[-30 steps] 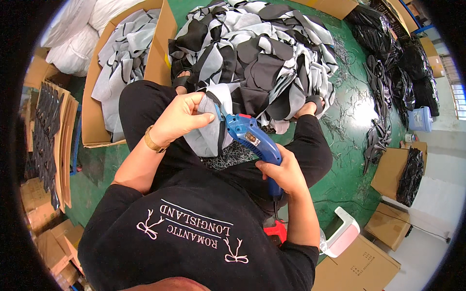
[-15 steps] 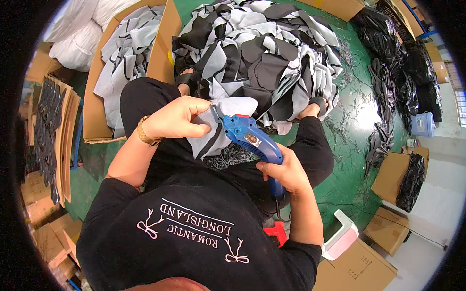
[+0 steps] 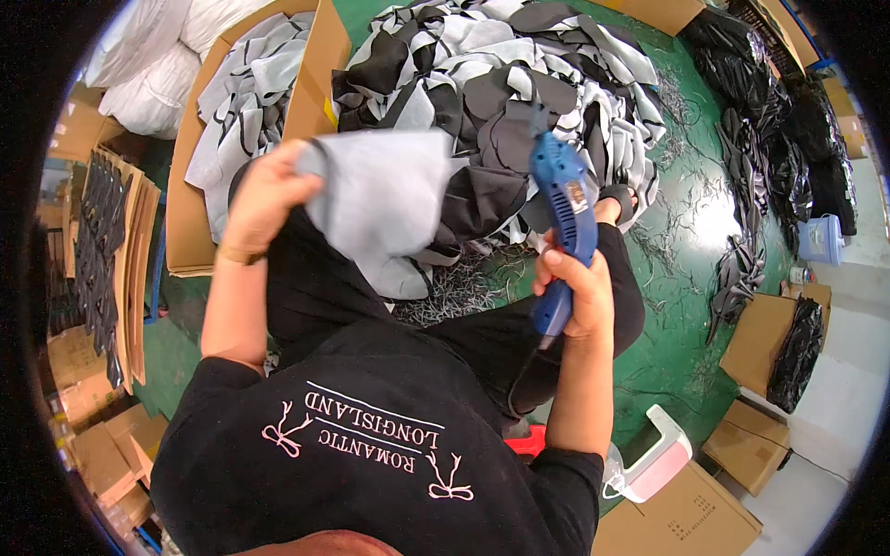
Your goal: Trimming and cutting fabric pieces with an electric handheld fabric cutter.
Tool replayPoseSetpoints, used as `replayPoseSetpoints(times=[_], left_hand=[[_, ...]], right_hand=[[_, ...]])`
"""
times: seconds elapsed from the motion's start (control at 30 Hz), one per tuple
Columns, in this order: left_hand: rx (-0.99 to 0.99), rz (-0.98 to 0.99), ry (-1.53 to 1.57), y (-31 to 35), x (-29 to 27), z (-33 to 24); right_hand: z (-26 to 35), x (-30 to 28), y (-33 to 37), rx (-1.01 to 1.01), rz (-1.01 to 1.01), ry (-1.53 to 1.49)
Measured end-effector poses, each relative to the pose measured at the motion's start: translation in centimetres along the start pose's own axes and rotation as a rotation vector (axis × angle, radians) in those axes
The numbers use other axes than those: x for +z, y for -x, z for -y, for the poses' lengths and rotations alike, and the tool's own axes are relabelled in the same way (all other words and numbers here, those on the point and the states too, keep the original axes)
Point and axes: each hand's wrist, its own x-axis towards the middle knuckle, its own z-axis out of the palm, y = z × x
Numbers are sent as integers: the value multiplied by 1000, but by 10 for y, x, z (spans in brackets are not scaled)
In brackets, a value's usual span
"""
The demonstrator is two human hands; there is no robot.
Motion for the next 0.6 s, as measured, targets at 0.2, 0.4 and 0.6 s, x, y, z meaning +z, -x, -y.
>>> replayPoseSetpoints(times=[0.2,0.4,0.6], left_hand=[[339,-635,549,26,-167,12],[228,-470,473,-17,-77,19],[-430,468,-67,-72,82,113]], right_hand=[[9,-26,-17,-18,-34,-89],[6,-35,-32,-24,-47,-139],[2,-44,-34,-2,-55,-182]])
